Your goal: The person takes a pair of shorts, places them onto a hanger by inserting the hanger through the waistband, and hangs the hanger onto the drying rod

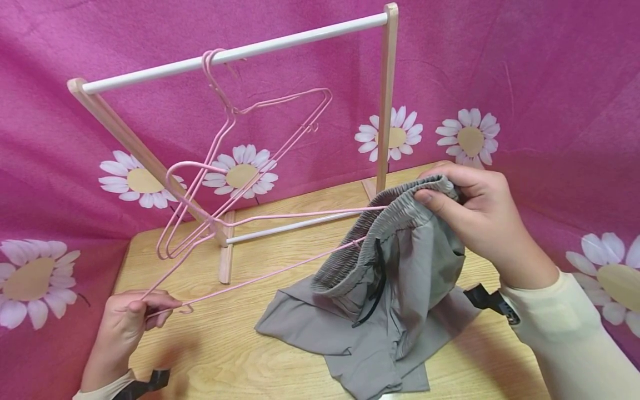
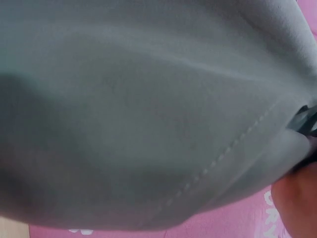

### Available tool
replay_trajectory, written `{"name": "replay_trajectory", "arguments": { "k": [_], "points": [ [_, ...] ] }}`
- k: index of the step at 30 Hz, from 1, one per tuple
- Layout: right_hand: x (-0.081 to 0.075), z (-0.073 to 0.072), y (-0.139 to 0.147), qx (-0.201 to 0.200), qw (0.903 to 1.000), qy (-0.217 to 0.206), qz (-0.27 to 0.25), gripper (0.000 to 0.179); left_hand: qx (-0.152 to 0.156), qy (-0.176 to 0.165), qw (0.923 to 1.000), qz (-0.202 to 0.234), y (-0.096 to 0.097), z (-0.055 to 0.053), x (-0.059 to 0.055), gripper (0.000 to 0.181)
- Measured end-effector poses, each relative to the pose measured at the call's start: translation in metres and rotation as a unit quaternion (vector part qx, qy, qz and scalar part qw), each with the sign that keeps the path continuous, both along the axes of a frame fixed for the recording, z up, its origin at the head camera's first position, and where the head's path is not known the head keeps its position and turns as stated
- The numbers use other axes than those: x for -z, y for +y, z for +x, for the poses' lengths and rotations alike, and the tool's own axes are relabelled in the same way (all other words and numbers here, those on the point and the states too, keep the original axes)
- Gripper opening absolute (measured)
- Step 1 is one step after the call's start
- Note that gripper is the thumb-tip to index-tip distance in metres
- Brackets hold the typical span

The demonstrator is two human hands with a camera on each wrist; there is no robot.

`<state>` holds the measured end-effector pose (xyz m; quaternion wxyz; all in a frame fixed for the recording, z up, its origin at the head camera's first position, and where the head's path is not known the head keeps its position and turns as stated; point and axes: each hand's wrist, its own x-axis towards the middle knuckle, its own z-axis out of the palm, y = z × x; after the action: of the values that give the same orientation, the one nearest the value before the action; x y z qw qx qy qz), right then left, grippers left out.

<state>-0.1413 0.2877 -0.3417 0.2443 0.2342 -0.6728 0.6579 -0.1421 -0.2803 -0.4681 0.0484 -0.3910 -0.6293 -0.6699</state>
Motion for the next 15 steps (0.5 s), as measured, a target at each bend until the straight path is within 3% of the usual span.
{"name": "replay_trajectory", "arguments": {
  "k": [15],
  "points": [
    [-0.0009, -0.0004, -0.0014, 0.015, 0.9994, 0.008, 0.031, 0.013, -0.028, 0.013, 0.9994, -0.016, 0.0092, -0.0022, -0.0007, 0.052]
  ]
}}
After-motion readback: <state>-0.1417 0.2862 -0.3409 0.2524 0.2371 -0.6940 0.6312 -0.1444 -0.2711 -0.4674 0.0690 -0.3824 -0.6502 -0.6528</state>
